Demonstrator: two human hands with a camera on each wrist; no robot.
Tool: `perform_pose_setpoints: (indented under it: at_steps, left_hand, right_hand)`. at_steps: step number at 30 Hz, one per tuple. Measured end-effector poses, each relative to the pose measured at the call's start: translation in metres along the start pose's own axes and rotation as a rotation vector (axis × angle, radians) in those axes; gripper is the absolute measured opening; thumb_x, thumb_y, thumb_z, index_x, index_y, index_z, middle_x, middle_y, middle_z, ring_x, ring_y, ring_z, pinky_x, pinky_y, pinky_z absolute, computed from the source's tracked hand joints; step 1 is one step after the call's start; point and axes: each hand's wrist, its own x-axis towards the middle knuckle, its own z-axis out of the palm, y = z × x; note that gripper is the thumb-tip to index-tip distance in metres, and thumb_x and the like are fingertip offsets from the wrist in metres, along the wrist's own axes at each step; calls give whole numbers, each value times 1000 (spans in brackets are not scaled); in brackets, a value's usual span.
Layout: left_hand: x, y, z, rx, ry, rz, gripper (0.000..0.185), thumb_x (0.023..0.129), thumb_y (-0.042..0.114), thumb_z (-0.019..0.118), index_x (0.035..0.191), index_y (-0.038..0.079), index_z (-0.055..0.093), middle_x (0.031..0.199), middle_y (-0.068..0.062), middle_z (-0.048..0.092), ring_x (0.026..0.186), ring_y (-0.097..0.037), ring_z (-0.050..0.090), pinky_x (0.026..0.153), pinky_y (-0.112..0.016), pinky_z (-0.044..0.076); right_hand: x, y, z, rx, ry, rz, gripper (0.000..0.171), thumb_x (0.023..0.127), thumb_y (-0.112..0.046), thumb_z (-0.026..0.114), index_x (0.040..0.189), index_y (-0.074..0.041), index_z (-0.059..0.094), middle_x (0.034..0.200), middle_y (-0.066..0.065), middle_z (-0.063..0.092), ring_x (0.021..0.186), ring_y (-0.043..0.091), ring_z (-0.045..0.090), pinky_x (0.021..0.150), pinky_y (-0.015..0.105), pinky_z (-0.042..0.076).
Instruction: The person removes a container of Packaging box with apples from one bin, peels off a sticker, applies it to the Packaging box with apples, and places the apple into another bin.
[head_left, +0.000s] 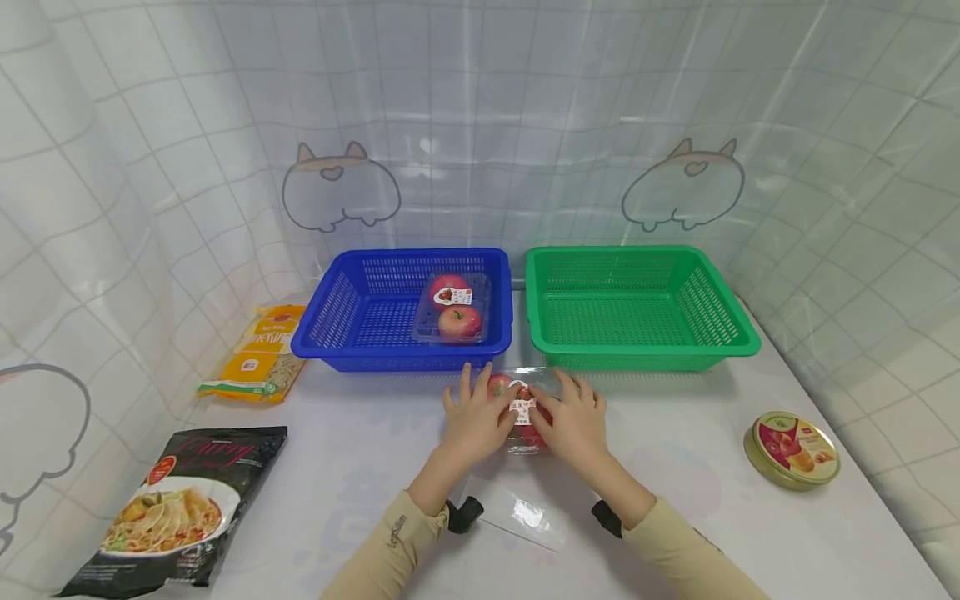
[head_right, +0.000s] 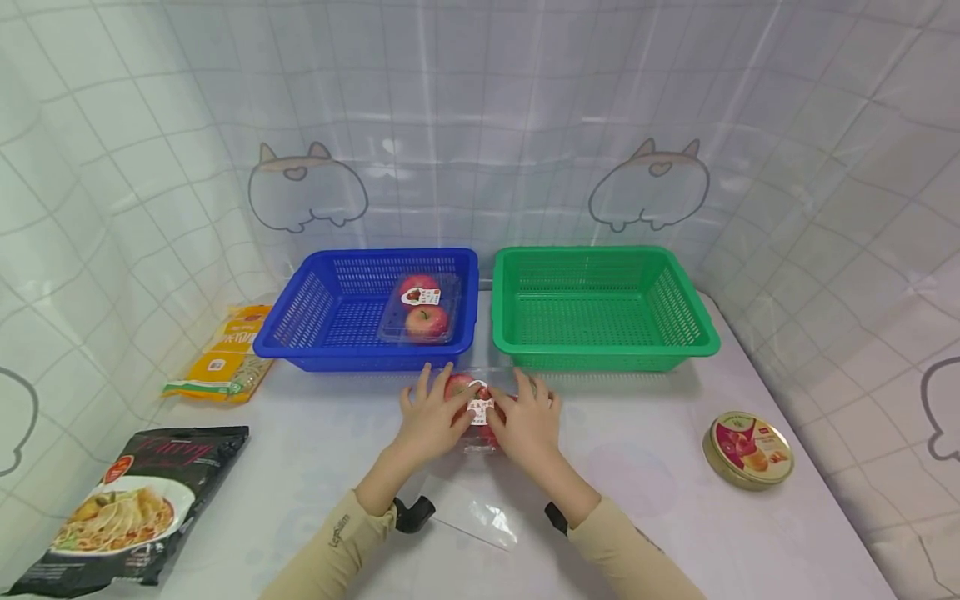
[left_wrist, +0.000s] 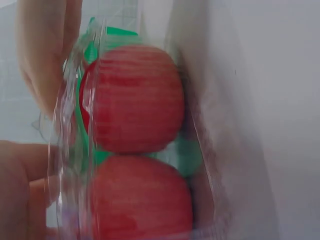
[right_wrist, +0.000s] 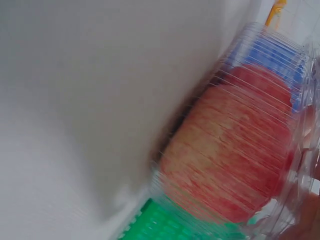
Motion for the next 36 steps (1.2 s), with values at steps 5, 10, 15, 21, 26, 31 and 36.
perform_pose_setpoints:
  at_steps: [5, 10, 15, 21, 26, 31, 36]
  left_hand:
    - [-2, -7, -2, -39, -41, -6, 46, 89, 42, 53, 134, 33, 49, 149, -15, 26, 137, -44, 9, 98, -69, 15]
    - [-2, -12, -3, -85, -53, -8, 52, 87, 46, 55, 136, 31, 47, 149, -15, 25, 136, -44, 9, 99, -68, 14]
    - [-6, -23, -3, -288, -27, -44, 60, 87, 44, 56, 141, 22, 40, 149, -20, 20, 134, -48, 11, 97, -69, 15]
    - [-10, -42, 0, -640, -47, -180, 71, 90, 34, 55, 147, 11, 20, 148, -28, 16, 134, -50, 12, 97, -71, 13]
    - [-8, -47, 9, -873, -84, -231, 76, 91, 29, 53, 147, -1, 11, 148, -29, 15, 136, -46, 11, 105, -63, 12]
    - [-5, -45, 20, -899, -96, -297, 81, 89, 34, 54, 146, -3, 8, 145, -33, 18, 134, -50, 11, 105, -62, 12]
    - [-3, -38, 29, -992, -28, -285, 85, 89, 28, 57, 145, -5, 3, 147, -33, 12, 135, -48, 9, 107, -59, 12]
  right_hand:
    - [-2, 4, 0, 67, -59, 46, 34, 84, -33, 62, 116, -22, 66, 138, 20, 41, 126, 44, 34, 90, 63, 30]
    - [-2, 8, -1, 174, -110, 94, 37, 85, -33, 62, 121, -23, 63, 143, 22, 34, 130, 47, 26, 91, 68, 28]
    - [-3, 16, -5, 575, -153, 197, 54, 89, -21, 59, 139, -13, 43, 148, 25, 20, 134, 48, 14, 96, 72, 17]
    - [-7, 26, -9, 990, -215, 465, 73, 92, -21, 53, 150, -14, 8, 153, 20, 5, 138, 41, 3, 107, 60, 9]
    - [-10, 30, -7, 1083, -256, 533, 76, 93, -22, 50, 149, -9, 0, 150, 28, 5, 137, 46, 3, 108, 58, 10]
    - [-8, 27, -4, 1138, -304, 574, 74, 95, -21, 46, 148, -7, -2, 150, 29, 2, 137, 43, -1, 109, 57, 4]
    - [-6, 20, -3, 1130, -313, 592, 72, 95, -22, 46, 149, -9, -1, 150, 28, 4, 137, 43, -2, 108, 57, 3]
